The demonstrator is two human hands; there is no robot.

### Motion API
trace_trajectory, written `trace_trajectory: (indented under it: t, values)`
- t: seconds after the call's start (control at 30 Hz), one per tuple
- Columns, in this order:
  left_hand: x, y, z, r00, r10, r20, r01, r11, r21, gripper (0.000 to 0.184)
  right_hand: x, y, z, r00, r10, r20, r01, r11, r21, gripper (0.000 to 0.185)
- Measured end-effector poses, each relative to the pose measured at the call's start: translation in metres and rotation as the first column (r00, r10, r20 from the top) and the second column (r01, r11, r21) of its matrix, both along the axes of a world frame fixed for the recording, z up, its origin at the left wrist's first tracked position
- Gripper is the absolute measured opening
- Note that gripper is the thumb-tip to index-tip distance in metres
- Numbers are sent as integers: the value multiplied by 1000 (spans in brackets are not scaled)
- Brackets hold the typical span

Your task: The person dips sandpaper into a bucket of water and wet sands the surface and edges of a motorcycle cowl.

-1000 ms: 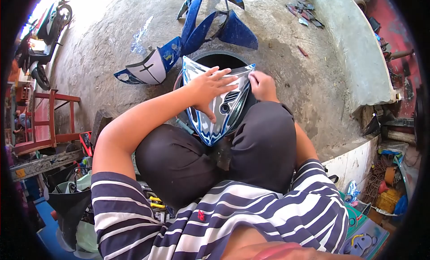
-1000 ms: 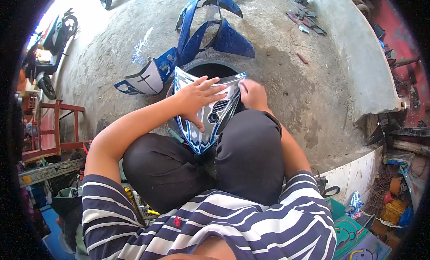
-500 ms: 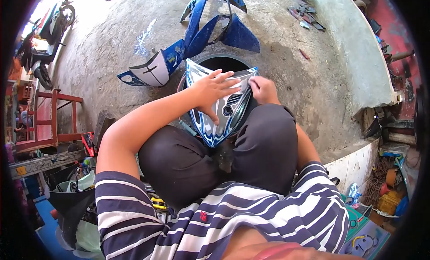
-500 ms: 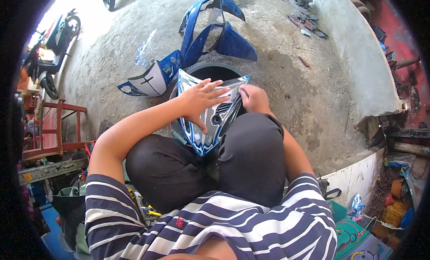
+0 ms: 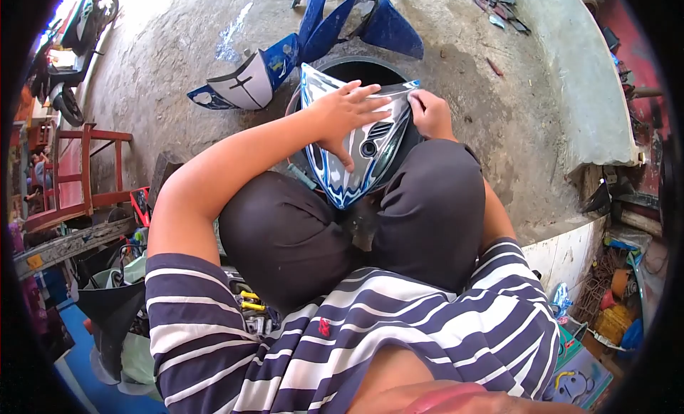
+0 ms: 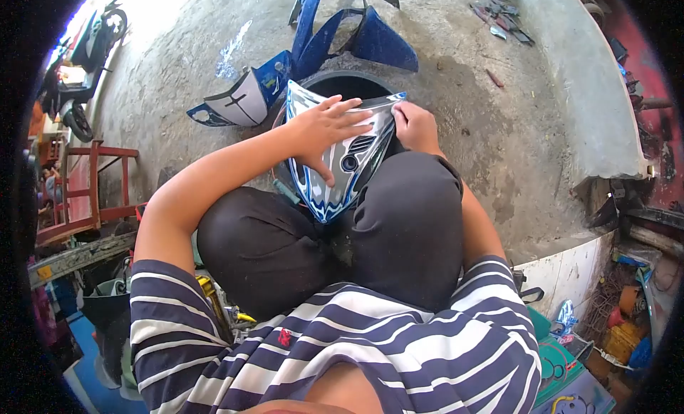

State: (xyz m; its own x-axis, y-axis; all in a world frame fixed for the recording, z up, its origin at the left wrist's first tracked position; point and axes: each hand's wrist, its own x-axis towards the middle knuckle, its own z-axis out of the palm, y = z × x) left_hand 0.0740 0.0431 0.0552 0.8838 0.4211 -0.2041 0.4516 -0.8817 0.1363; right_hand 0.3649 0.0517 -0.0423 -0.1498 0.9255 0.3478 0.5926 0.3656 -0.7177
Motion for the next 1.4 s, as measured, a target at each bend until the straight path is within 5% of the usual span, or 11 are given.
trace_trajectory:
  t: [0.1,0.3,0.4,0.63,0.77,0.97,1.13,1.27,1.4]
  values:
    - [-1,0,-2,1000,0,5,0,1000,6,150,5,-14,7,996,78,35,-78,997,4,15]
    - [0,-1,0,1000,11,-3,-11,1000,-9,151,4,5,5,998,-63,17,63,998,-28,16]
    - [0,0,-2,1000,3,14,-3,1000,4,152,10,-15,-1,995,71,66,-73,997,24,17]
    - [-1,1,-1,1000,11,6,-11,1000,-17,151,3,14,3,996,-78,41,77,997,29,16]
    - [-1,0,-1,1000,-1,-11,1,1000,9,149,13,-13,-7,994,94,58,-97,994,57,16]
    - [-1,0,2,1000,21,22,-20,999,-27,150,3,14,-2,994,-110,-8,110,994,15,17]
    - [-1,0,-1,1000,-4,14,3,1000,10,149,9,-22,-2,983,162,89,-171,980,101,14]
    - [-1,0,-1,1000,10,0,-10,1000,3,150,3,-10,3,998,-13,56,5,990,140,11]
    - [-2,1,-5,1000,3,21,-3,1000,3,151,2,-28,6,965,236,115,-252,955,158,9]
